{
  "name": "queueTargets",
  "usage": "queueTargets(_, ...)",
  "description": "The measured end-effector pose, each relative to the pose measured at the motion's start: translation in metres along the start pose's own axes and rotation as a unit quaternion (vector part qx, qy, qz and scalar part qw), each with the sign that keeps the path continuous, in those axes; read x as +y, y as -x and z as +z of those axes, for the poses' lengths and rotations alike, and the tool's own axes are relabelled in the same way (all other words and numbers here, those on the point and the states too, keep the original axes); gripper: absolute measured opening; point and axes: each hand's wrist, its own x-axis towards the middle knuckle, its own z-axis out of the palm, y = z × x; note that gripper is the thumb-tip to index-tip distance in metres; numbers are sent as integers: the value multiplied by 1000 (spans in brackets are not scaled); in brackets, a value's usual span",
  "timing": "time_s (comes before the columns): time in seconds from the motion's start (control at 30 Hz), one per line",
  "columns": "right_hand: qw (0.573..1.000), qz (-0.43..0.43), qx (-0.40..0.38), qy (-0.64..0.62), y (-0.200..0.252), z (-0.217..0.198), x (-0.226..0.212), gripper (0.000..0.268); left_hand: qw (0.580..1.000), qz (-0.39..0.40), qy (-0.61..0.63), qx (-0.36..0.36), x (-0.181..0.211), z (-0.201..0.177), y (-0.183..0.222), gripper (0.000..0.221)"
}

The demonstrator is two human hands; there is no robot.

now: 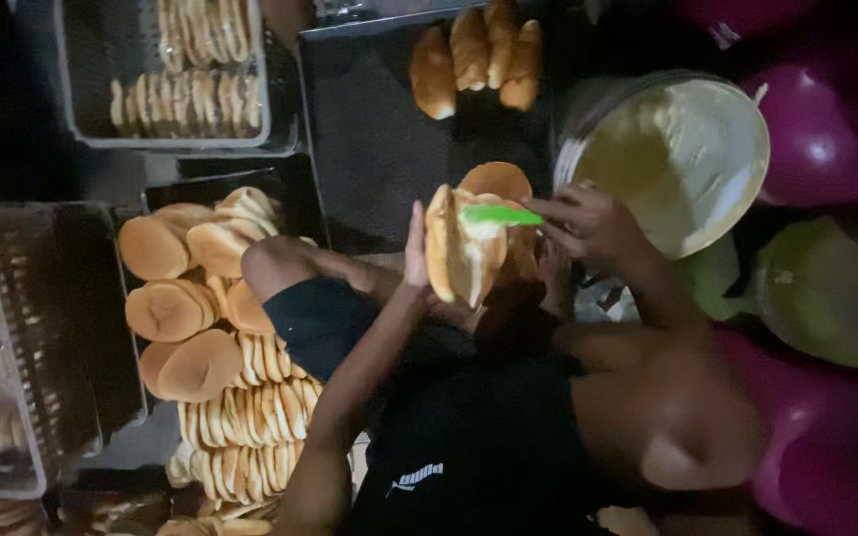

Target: The person spreads a white cream onto the inside of sliced buns using a small spatula and places the completed buns onto a metal tray.

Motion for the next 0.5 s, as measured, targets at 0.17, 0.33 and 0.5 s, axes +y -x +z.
queueTargets(0.17,970,-157,-34,184,-44,14,-24,50,993,106,-36,39,30,14,1,60)
queueTargets(0.33,969,-164,-13,183,-54,26,-22,44,988,140,56,37,27,-15,14,60)
queueTargets(0.5,961,-171,3,216,-45,32,-23,44,987,155,-18,28,28,-22,18,58)
